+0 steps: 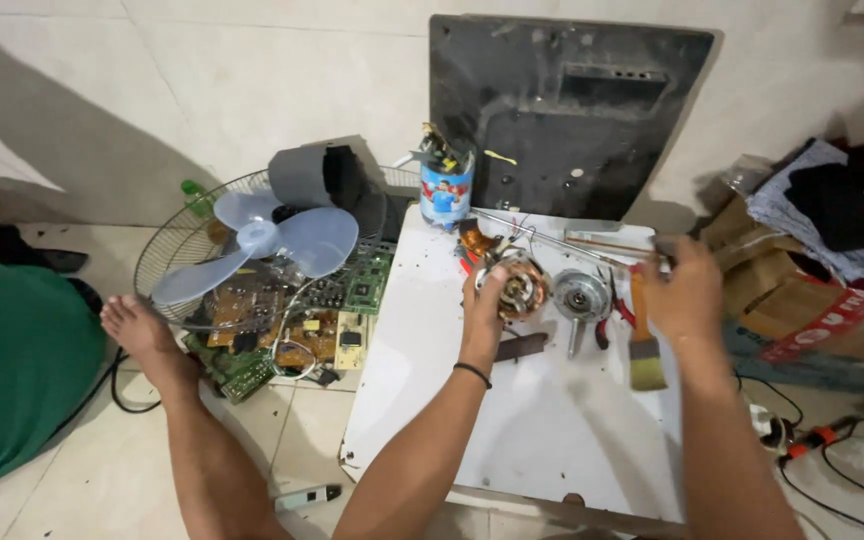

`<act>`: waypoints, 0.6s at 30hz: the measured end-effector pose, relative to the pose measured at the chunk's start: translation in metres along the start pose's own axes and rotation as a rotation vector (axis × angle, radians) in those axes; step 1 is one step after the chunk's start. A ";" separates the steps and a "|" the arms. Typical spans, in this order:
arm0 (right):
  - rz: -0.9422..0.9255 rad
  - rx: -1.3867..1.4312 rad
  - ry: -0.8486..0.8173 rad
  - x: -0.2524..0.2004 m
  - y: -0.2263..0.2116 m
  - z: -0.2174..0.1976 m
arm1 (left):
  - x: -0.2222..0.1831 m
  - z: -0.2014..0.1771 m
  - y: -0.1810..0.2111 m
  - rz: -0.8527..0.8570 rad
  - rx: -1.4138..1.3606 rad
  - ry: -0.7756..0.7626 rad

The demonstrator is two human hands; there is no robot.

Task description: Disassembling and inspecting an electric motor, cleaning components with a brush and using tools like a screwdriver and pliers.

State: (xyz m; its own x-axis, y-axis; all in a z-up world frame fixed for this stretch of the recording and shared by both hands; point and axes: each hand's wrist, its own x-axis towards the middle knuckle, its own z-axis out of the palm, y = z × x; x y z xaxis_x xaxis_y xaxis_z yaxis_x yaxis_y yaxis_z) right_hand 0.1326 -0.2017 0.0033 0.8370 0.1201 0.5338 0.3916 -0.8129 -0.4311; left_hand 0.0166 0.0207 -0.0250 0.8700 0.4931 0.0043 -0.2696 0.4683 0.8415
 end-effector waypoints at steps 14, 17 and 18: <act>-0.245 -0.444 -0.289 0.009 0.093 -0.012 | 0.034 -0.026 0.001 0.208 -0.446 -0.010; -0.312 -0.348 -0.144 -0.002 0.081 -0.051 | 0.028 -0.024 0.008 0.230 -0.399 0.020; -0.290 -0.409 -0.126 -0.004 0.081 -0.060 | 0.027 -0.024 0.010 0.247 -0.364 0.007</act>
State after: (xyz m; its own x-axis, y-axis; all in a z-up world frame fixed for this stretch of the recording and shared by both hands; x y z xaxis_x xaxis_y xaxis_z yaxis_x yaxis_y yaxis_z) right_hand 0.1383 -0.3023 0.0104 0.7654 0.4209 0.4869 0.4539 -0.8893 0.0551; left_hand 0.0271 0.0564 -0.0292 0.7585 0.6273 0.1768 -0.5984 0.5629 0.5701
